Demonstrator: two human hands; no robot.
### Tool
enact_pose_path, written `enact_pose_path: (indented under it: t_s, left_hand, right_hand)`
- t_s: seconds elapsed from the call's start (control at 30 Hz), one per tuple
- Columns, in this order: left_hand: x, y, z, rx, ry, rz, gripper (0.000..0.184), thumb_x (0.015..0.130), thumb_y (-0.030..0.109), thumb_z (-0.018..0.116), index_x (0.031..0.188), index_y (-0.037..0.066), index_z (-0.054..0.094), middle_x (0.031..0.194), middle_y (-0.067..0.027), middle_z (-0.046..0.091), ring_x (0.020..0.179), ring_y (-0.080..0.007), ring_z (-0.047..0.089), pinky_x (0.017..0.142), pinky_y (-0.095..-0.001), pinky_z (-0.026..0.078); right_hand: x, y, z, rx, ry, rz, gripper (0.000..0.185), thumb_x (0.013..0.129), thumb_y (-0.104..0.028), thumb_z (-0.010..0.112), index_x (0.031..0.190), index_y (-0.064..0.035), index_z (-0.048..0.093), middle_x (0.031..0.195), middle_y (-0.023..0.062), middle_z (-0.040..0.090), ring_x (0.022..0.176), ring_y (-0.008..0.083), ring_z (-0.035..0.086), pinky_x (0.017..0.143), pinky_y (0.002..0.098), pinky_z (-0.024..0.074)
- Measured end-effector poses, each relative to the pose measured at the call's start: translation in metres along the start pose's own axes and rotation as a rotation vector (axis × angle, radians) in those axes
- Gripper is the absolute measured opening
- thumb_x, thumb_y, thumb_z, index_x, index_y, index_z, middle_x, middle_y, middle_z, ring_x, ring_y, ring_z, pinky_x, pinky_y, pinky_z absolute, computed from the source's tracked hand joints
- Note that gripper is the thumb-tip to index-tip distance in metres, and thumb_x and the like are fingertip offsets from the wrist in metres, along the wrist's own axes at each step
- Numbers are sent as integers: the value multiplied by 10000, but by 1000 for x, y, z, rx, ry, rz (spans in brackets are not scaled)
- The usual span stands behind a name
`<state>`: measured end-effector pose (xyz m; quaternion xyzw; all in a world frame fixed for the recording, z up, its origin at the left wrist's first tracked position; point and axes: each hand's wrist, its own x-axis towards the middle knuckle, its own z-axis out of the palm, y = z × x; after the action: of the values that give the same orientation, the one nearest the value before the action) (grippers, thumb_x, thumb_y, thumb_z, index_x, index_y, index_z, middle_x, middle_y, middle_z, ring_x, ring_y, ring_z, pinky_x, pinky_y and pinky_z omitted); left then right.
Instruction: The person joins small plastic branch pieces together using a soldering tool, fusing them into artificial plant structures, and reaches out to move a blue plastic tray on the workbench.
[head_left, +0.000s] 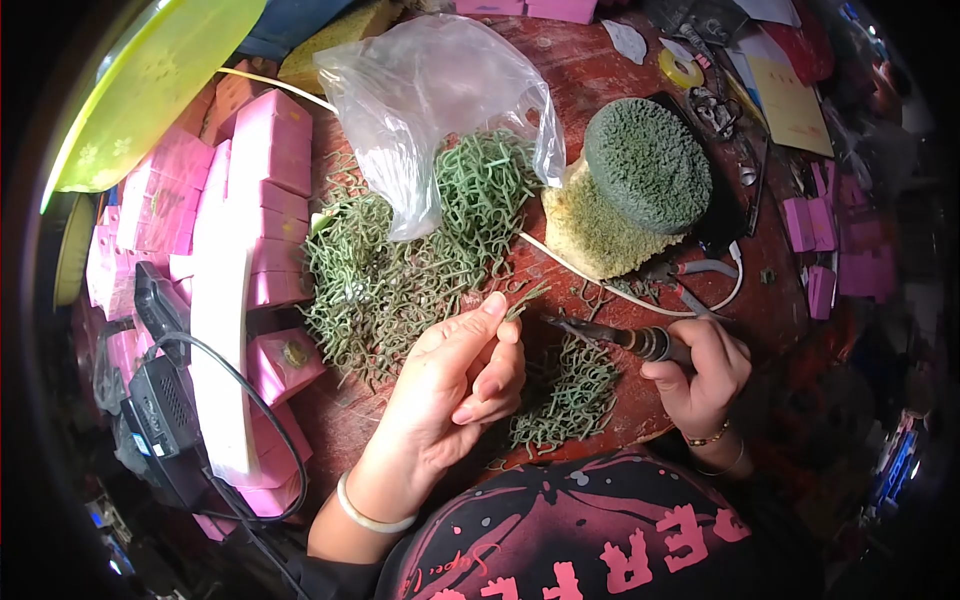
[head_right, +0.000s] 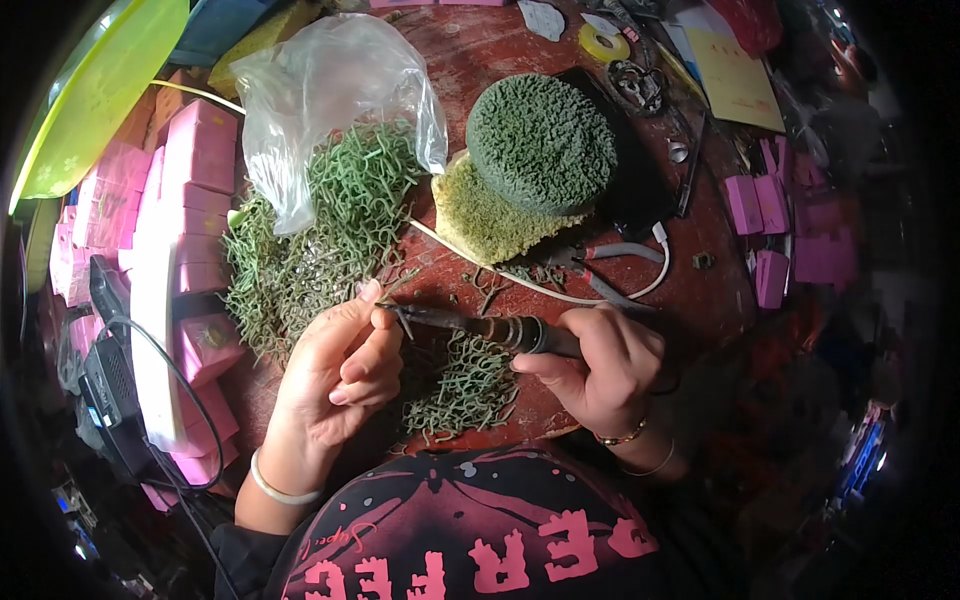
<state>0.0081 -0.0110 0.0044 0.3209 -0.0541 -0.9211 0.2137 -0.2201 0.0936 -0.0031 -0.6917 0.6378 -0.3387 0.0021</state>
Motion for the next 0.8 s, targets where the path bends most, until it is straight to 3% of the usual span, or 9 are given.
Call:
enact_pose_path:
  t_s: [0.43, 0.5, 0.8]
  left_hand:
    - [-1, -5, 6, 114, 142, 106, 298, 1033, 290, 487, 875, 54, 578, 518, -23, 488, 344, -67, 270, 363, -218, 223]
    - [-1, -6, 8, 155, 181, 118, 260, 1033, 260, 461, 907, 57, 563, 516, 10, 433, 341, -48, 275, 329, -184, 213]
    - [-1, -5, 4, 109, 145, 104, 307, 1033, 289, 488, 868, 49, 583, 506, -24, 484, 338, -67, 270, 355, -218, 222]
  right_hand:
    - [2, 0, 2, 40, -70, 14, 446, 803, -431, 763, 788, -32, 564, 605, 63, 507, 484, 249, 522, 436, 353, 406]
    - [2, 0, 3, 47, -66, 11, 448, 802, -432, 763, 784, -33, 561, 603, 62, 503, 482, 249, 519, 434, 354, 403]
    - [3, 0, 3, 38, -92, -3, 444, 801, -427, 765, 779, -34, 559, 599, 60, 495, 481, 247, 518, 431, 351, 403]
